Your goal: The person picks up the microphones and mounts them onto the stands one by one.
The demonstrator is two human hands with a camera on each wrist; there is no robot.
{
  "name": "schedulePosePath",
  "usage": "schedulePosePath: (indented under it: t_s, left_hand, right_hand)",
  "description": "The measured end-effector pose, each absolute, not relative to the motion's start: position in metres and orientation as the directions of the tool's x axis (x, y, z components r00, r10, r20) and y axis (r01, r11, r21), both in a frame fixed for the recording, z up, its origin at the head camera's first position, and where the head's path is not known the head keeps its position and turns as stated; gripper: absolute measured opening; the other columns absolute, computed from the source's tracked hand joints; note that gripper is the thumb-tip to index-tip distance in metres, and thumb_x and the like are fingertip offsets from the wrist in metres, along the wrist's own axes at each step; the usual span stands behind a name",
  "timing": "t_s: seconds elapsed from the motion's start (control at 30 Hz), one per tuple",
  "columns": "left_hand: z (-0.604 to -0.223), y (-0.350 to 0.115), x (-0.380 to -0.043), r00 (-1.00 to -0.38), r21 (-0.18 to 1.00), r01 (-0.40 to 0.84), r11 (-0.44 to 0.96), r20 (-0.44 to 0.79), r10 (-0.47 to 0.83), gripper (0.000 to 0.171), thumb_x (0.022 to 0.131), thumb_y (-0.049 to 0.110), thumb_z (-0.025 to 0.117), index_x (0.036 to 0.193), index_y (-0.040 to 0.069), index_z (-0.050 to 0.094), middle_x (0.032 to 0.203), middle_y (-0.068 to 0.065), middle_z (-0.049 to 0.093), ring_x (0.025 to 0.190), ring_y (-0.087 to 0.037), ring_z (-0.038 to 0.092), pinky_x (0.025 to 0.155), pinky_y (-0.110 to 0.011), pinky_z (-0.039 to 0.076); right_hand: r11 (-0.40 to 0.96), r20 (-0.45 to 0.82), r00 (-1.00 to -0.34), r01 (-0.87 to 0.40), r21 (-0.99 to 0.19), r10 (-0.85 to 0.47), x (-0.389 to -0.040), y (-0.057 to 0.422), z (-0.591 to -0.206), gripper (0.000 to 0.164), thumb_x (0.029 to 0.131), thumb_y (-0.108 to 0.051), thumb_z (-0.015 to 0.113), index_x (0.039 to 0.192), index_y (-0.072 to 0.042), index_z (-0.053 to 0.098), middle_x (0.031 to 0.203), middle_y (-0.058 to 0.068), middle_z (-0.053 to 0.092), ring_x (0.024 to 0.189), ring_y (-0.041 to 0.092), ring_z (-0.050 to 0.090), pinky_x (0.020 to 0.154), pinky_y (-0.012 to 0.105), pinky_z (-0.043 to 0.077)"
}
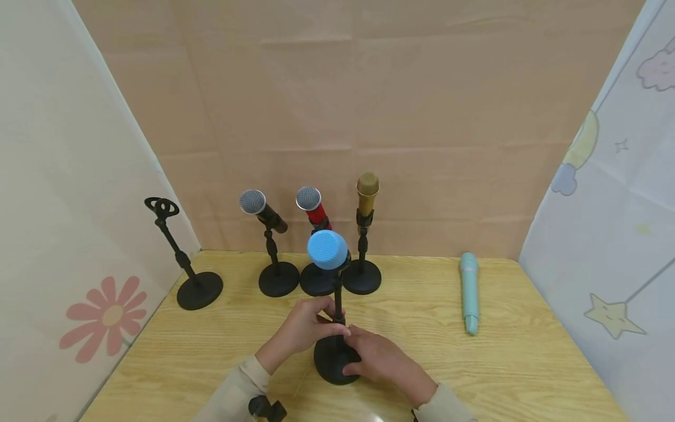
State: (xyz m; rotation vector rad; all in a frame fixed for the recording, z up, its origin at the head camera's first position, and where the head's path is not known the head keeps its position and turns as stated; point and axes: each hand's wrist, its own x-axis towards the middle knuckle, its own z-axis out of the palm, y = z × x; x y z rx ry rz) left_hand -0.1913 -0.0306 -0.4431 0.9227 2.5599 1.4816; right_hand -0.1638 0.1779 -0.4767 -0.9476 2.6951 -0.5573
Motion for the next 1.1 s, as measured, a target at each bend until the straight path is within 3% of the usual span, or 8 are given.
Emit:
schedulePosePath:
  t_s: [0.67,0.87,1.1]
  left_hand:
    - [-0.4411,-0.0285,-0.1914,-0.828,0.818,0.45,0.357,0.233,0.51,0.023,0.084,0.027,0.084,0.09,0.016,0.065,0.086,0.01,0.066,0.082,-0.001,0.065,0.073,-0.017,0.056]
    - [-0.4429,-0.0269,-0.1922,-0.832,0.811,0.454,0.37,0.239,0.5,0.029,0.082,0.034,0.085,0.088,0.016,0.062,0.086,0.01,0.064,0.079,-0.003,0.066,0.068,-0.018,0.056]
    - [-0.4435,-0.0245,-0.1928,-0.835,0.768,0.488,0.416,0.272,0.479,0.038,0.08,0.039,0.086,0.084,0.016,0.057,0.082,0.008,0.057,0.071,-0.001,0.058,0.06,-0.018,0.052]
  right_hand:
    - [0.714,-0.076,-0.768,-0.548,-0.436,-0.636,-0.1639,0.1789,-0.4785,0.048,0.089,-0.036,0.079,0.125,-0.007,0.064,0.134,0.01,0.063,0.121,0.026,0.062,0.096,0.043,0.054]
    - [0.713,-0.078,-0.768,-0.545,-0.441,-0.635,-0.1642,0.1792,-0.4794,0.046,0.089,-0.037,0.078,0.122,-0.009,0.064,0.131,0.008,0.065,0.118,0.024,0.063,0.093,0.041,0.055]
    - [0.703,-0.066,-0.764,-0.552,-0.448,-0.642,-0.1651,0.18,-0.4807,0.048,0.089,-0.035,0.078,0.126,-0.009,0.062,0.13,0.008,0.064,0.118,0.023,0.063,0.094,0.041,0.055]
